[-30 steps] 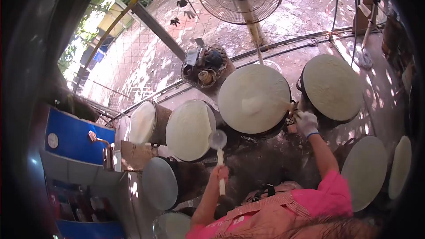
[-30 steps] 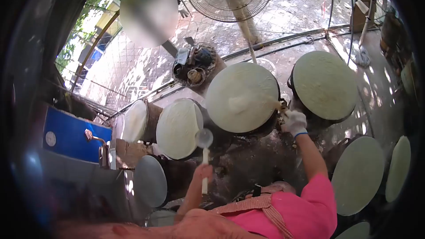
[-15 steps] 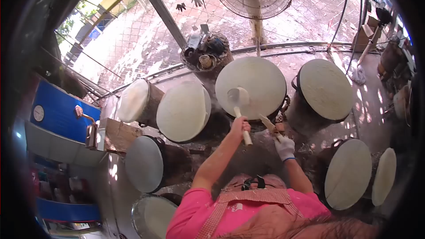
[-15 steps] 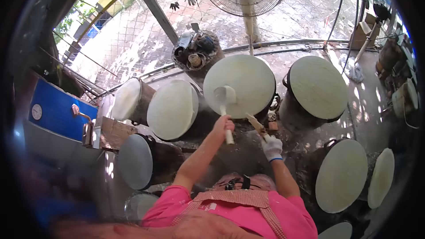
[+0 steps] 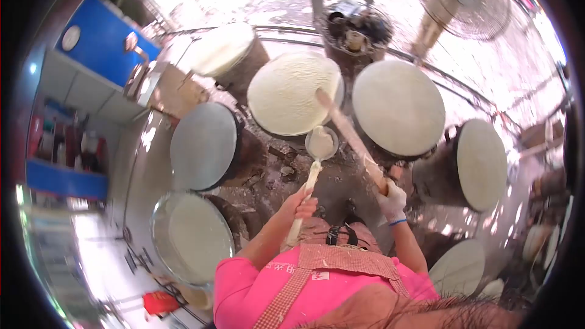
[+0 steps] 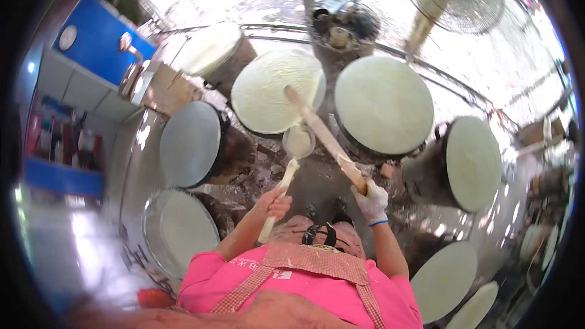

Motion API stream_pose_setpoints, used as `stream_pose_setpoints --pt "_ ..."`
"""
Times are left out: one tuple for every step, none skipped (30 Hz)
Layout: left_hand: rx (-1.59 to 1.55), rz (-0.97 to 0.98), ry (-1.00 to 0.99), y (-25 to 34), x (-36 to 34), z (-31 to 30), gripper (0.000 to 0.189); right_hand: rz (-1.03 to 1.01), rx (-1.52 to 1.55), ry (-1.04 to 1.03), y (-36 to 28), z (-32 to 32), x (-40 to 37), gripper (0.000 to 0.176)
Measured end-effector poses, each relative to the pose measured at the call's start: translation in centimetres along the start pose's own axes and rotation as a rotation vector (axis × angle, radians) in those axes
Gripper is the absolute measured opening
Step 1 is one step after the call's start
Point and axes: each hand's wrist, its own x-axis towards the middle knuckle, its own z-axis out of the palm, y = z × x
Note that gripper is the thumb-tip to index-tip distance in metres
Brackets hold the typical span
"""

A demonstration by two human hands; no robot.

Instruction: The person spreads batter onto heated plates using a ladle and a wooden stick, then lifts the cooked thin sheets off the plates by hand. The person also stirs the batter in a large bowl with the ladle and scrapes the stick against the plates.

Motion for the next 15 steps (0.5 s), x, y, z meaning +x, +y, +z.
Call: stream_pose_setpoints --pt "0.095 0.105 0.054 -0.9 -1.5 0.3 0.024 -0.105 -0.121 -0.094 0.2 0.7 1.8 0.036" --pt "0.069 0.143 0.049 -1.6 -2.3 -1.1 0.024 -0.206 -0.240 -0.183 0.4 1.7 3.4 0.033" --pt "0.000 0.125 0.086 -2.4 -3.1 -3.2 0.027 -0.269 -0.300 -0.207 0.7 3.5 5.1 0.025" --pt "-0.059 0.105 0.117 -3.3 -3.8 -4.8 0.031 -0.362 -0.304 -0.237 -0.2 4.4 7.5 0.021" --pt "-0.139 0.153 0.110 -4.6 -4.6 -6.1 0.013 -0.437 -0.315 -0.318 -1.1 5.7 9.7 0.023" --pt "-0.211 0.203 0.097 -5.7 -5.2 -7.4 0.012 -0.514 -0.329 -0.388 -2.2 7.2 12.2 0.025" --pt "-0.337 0.203 0.120 -6.9 -5.9 -8.3 0.012 -0.547 -0.314 -0.374 -3.3 9.1 14.3 0.025" --pt "-0.469 0.194 0.143 -7.9 -6.5 -8.7 0.011 -0.722 -0.243 -0.334 -4.3 11.1 16.0 0.029" --pt "-0.475 0.216 0.134 -8.5 -7.1 -9.0 0.011 -0.892 -0.171 -0.297 -5.2 12.8 17.1 0.033" --pt "-0.479 0.243 0.132 -9.0 -7.7 -9.2 0.011 -0.916 -0.162 -0.297 -5.9 14.3 18.3 0.033" --pt "-0.481 0.268 0.128 -9.2 -8.1 -9.6 0.011 -0.995 -0.235 -0.452 -6.6 15.7 19.6 0.036" --pt "-0.479 0.292 0.127 -9.2 -8.8 -10.1 0.011 -1.066 -0.312 -0.605 -7.6 16.7 20.6 0.039" --pt "-0.472 0.316 0.126 -8.8 -9.7 -10.5 0.011 -1.066 -0.376 -0.738 -8.9 16.9 21.6 0.035" --pt "-0.465 0.336 0.129 -8.3 -10.8 -11.0 0.011 -1.080 -0.371 -0.727 -9.4 18.0 22.7 0.035" --pt "-0.463 0.354 0.132 -8.1 -11.8 -11.5 0.011 -1.140 -0.500 -0.814 -9.4 19.2 23.9 0.032"
